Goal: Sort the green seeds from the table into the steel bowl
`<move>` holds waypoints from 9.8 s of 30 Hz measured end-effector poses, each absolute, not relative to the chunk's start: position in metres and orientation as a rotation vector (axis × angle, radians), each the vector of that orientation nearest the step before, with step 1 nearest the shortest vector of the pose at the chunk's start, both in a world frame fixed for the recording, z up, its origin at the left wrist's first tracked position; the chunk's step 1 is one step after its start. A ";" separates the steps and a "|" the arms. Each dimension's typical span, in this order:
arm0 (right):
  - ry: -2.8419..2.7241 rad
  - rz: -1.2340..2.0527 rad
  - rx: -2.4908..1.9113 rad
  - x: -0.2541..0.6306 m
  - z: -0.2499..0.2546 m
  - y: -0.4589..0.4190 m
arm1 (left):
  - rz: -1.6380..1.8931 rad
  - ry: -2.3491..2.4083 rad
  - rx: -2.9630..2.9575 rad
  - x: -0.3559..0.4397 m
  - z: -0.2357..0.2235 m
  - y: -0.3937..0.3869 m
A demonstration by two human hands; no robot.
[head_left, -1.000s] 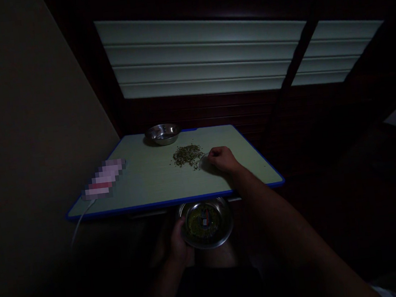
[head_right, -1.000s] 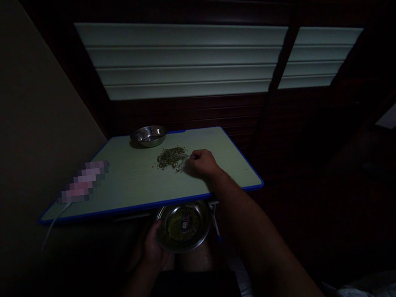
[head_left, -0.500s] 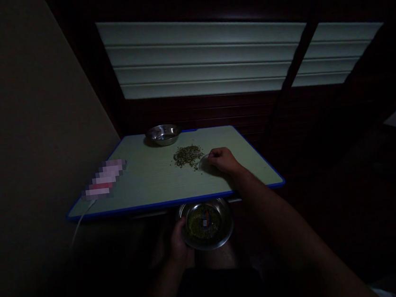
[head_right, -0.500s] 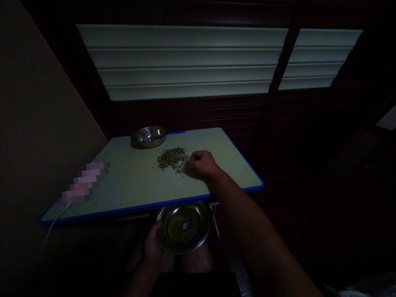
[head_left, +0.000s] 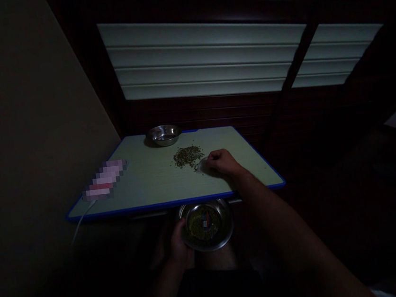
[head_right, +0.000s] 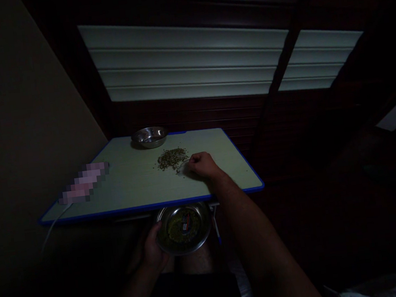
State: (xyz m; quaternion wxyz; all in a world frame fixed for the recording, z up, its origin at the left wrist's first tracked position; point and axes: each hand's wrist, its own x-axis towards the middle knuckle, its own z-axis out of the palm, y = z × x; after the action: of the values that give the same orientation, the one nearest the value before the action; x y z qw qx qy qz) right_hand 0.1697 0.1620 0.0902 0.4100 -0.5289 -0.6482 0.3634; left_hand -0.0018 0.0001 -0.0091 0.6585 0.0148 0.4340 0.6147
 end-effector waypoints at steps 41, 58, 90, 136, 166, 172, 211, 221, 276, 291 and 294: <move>-1.661 0.849 -1.247 0.169 0.089 0.165 | 1.386 0.961 0.118 -0.006 -0.024 0.002; -1.642 0.940 -1.239 0.169 0.090 0.163 | 1.387 0.984 0.065 -0.003 -0.012 0.002; -1.682 0.908 -1.247 0.171 0.086 0.165 | 1.391 0.987 0.058 -0.001 -0.012 0.000; -1.796 1.122 -1.115 0.164 0.089 0.158 | 1.429 0.997 0.073 -0.002 -0.017 0.003; -1.759 0.770 -1.107 0.169 0.080 0.168 | 1.396 0.965 0.036 -0.001 -0.010 0.000; -1.821 0.833 -1.086 0.166 0.082 0.165 | 1.394 0.978 0.039 -0.001 -0.010 0.000; -1.887 1.278 -0.934 0.163 0.087 0.158 | 1.367 0.974 0.073 -0.004 -0.011 0.000; -1.553 0.663 -1.204 0.169 0.084 0.171 | 1.387 0.959 0.069 -0.002 -0.008 -0.001; -1.650 0.787 -1.340 0.170 0.087 0.164 | 1.386 0.969 0.076 -0.003 -0.012 0.001; -1.684 0.992 -1.280 0.169 0.085 0.162 | 1.402 0.967 0.079 -0.004 -0.016 0.001; -1.668 0.866 -1.324 0.169 0.085 0.163 | 1.392 0.982 0.073 -0.003 -0.015 0.002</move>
State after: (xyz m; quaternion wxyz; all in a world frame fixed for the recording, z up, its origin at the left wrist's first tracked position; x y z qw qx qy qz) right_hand 0.1688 0.1631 0.0847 0.4088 -0.5256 -0.6621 0.3439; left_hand -0.0033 0.0016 -0.0150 0.6580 0.0323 0.4336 0.6148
